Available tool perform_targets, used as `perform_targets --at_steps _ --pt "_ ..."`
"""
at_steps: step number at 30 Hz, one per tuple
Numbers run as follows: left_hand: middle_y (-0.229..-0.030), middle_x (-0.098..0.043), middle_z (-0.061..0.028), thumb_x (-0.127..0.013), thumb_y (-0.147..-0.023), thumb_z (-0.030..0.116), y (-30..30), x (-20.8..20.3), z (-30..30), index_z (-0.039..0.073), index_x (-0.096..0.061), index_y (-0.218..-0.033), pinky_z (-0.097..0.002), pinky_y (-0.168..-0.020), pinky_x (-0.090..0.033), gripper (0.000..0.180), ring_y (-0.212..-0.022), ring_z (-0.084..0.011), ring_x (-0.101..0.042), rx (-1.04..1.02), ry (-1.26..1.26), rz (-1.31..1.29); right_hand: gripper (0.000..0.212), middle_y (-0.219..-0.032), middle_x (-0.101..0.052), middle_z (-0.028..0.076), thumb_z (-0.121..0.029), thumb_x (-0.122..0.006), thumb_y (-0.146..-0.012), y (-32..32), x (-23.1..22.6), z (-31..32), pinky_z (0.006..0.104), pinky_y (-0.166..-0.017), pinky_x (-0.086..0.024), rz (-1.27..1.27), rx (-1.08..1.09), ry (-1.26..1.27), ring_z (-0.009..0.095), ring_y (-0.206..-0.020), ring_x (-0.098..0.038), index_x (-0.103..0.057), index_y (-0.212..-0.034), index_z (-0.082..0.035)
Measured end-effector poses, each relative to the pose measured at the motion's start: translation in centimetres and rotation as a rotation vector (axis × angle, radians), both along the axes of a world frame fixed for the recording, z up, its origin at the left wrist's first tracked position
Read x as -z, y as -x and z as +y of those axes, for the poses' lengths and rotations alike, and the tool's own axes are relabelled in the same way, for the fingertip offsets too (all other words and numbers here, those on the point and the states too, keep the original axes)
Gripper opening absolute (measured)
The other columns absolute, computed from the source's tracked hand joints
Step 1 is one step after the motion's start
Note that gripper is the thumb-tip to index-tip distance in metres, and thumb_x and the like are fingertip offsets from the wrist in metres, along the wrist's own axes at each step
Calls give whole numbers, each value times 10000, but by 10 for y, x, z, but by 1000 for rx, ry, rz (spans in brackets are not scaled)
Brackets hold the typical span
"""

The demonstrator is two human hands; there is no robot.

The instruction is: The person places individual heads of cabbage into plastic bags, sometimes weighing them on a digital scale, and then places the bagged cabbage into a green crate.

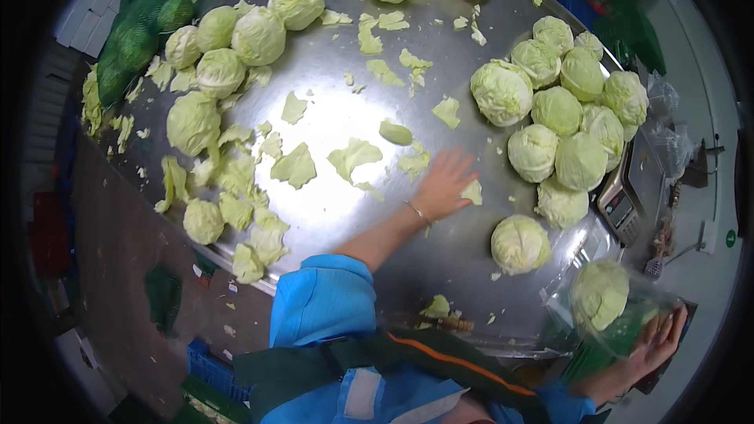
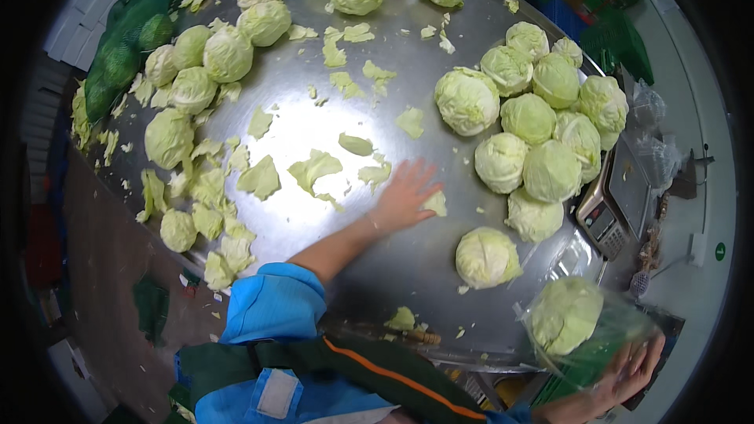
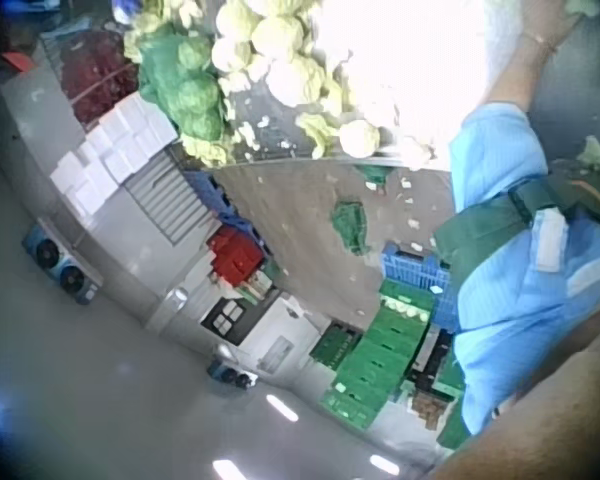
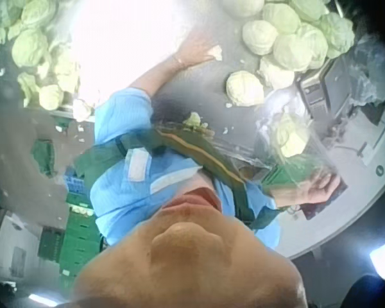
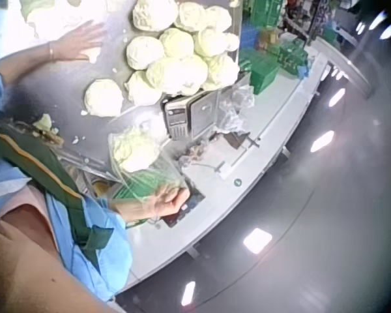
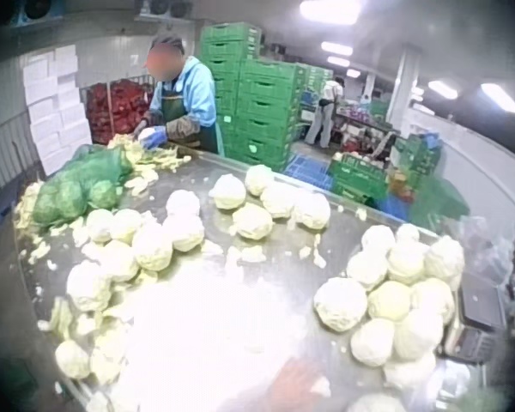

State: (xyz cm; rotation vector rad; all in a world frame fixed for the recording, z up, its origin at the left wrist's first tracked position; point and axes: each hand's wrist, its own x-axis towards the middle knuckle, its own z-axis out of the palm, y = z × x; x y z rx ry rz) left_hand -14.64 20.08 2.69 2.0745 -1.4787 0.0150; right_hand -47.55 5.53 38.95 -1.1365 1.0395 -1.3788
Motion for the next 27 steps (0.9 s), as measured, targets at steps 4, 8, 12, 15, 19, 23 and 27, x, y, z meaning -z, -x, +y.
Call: perform_targets --at_steps 4,8,12,15,19,23,27 --pt "-1218 -469 -257 -492 -842 261 -124 38 64 -68 -362 -1256 -423 -857 -428 544 -1033 -367 -517 -862 -182 595 248 -558 -423 -2 -110 -449 -934 87 9 -49 155 -369 -260 89 -223 14 35 -465 -347 -524 -1128 25" --pt "-1251 -420 -251 -479 -847 159 -172 11 52 -68 -326 -1266 -459 -940 -330 501 -1121 -339 -443 -963 397 659 220 -564 -420 -19 -123 -477 -924 50 21 -31 159 -371 -255 65 -327 -16 29 -471 -346 -557 -1091 -4" --pt "-1374 -305 -244 -487 -802 171 -78 -5 -75 -29 -351 -1301 -538 -1033 -198 554 -1270 -396 -282 -388 -43 44 237 -731 -508 -30 -184 -502 -910 7 26 -40 127 -524 -352 347 -210 -32 12 -596 -442 -571 -1075 -28" --pt "-1301 -397 -237 -443 -789 163 -126 21 -90 -73 -442 -1196 -517 -1022 -237 471 -1237 -379 -346 -314 -97 -103 202 -752 -501 -8 -191 -516 -884 -63 40 -5 173 -634 -372 641 -75 462 53 -693 -472 -565 -969 -14" --pt "-1305 -389 -241 -457 -787 144 -273 7 35 -51 -485 -1157 -528 -997 -252 419 -1238 -420 -309 -940 -1007 -190 179 -713 -573 68 -132 -527 -851 -38 22 -38 215 -532 -392 295 -376 1 126 -618 -526 -588 -901 29" --pt "-1297 -389 -237 -512 -765 153 -253 -9 -21 -50 -544 -1095 -511 -1024 -213 389 -1249 -403 -295 -797 -462 -342 174 -538 -418 15 -149 -531 -816 -102 38 -28 207 -439 -284 534 86 97 96 -446 -363 -567 -837 20" --pt "-1330 -372 -167 -405 -883 363 -224 -16 -176 60 -412 -1272 -493 -1031 -208 493 -1271 -332 -288 -321 -51 -265 186 -507 -408 13 -146 -536 -812 -86 38 -30 213 -441 -291 482 -283 84 95 -439 -361 -568 -875 26"
